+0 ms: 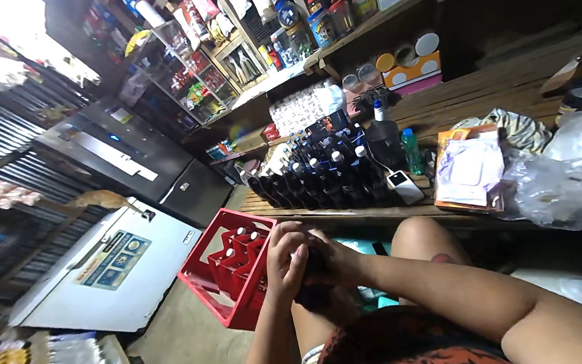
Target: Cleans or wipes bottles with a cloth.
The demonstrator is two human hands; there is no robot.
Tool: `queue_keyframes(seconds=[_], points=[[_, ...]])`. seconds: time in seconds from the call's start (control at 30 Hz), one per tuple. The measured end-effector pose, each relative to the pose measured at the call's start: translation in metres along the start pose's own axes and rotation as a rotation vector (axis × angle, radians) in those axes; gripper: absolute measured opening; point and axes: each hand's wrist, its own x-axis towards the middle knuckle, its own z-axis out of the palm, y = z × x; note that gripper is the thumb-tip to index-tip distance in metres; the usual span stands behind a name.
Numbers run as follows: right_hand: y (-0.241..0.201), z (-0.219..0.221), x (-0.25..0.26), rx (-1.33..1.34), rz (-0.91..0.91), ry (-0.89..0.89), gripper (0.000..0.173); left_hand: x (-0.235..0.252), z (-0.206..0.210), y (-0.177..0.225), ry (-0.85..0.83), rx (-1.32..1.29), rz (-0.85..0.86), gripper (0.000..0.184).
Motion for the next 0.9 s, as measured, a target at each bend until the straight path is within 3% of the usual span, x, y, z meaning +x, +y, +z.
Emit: queue_keyframes(seconds=[0.23,0.37,0.43,0.57,0.67,0.73,0.83,0.9], points=[[0.004,-0.003,0.003,0.084,-0.147,0.067,0.044,-0.012,-0.002,0.011,0.019,0.007,0.03,0.043],[0.01,0.003,0.002,0.209,-0.181,0.082,0.034,-0.017,-0.005,0.015,0.019,0.005,0.047,0.04],[0.011,0.006,0.001,0.238,-0.209,0.08,0.036,-0.019,-0.006,0.015,0.022,0.013,0.059,0.041],[0.005,0.01,0.0,0.023,-0.289,0.09,0.067,-0.021,-0.006,0.017,0.023,0.037,0.08,0.041],[0.001,0.006,0.0,-0.021,-0.275,0.042,0.074,-0.023,-0.003,0.019,0.029,0.047,0.084,0.04],[-0.002,-0.001,0.002,0.011,-0.224,-0.01,0.066,-0.023,-0.003,0.018,0.038,0.042,0.085,0.041],[-0.002,-0.008,0.006,0.07,-0.19,-0.031,0.038,-0.023,-0.005,0.017,0.041,0.019,0.083,0.04],[0.0,-0.011,0.008,0.099,-0.203,-0.05,0.034,-0.024,-0.006,0.017,0.039,0.011,0.088,0.04]])
